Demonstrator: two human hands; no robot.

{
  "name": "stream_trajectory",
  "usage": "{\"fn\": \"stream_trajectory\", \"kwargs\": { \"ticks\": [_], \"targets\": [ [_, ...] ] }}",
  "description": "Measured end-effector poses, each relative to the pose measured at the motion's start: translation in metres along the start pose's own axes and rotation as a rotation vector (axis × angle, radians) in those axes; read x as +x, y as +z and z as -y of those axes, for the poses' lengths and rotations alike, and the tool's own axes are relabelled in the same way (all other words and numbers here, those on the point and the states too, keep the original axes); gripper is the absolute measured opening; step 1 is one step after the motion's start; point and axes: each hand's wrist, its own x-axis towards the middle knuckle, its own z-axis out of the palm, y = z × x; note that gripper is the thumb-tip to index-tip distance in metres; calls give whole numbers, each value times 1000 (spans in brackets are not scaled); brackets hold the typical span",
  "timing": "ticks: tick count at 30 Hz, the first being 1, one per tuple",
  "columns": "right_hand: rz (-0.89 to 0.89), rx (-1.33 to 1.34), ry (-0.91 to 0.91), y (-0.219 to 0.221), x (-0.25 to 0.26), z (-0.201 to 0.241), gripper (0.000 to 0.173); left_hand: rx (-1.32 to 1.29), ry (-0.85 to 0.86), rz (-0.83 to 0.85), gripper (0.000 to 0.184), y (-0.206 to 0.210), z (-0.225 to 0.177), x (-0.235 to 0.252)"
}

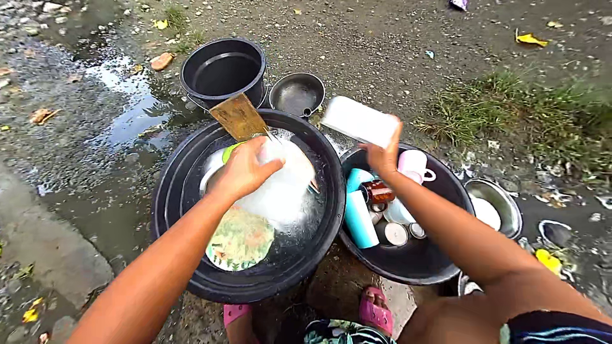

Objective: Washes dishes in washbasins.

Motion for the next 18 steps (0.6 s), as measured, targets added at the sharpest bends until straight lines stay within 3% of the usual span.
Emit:
{"fn": "stream_trajectory", "kwargs": {
  "ticks": [2, 5, 7, 10, 13, 16, 18],
  "targets": [
    [85, -287, 102, -48, -7, -37, 71, -292, -41, 25, 31, 26, -10, 6],
    [225, -615, 350, -84, -19, -62, 67, -546, -127, 149, 28, 92, -22, 13],
    [281, -722, 435, -91, -20, -66, 72, -544, -152, 270, 34, 143, -27, 18],
    [375, -826, 421, -93, -11, -72, 85, -424, -174, 446, 49, 206, -39, 16],
    [498, -914, 400, -86, -1, -71, 102, -461, -142, 440, 60, 259, -43, 12],
    [758, -1131, 392, -76, 3, -49, 109, -457, -88, 420, 79, 275, -39, 7],
    [979, -1324, 393, -64, 5, -24, 105, -376, -6, 478, 75, 252, -35, -1]
  ]
}}
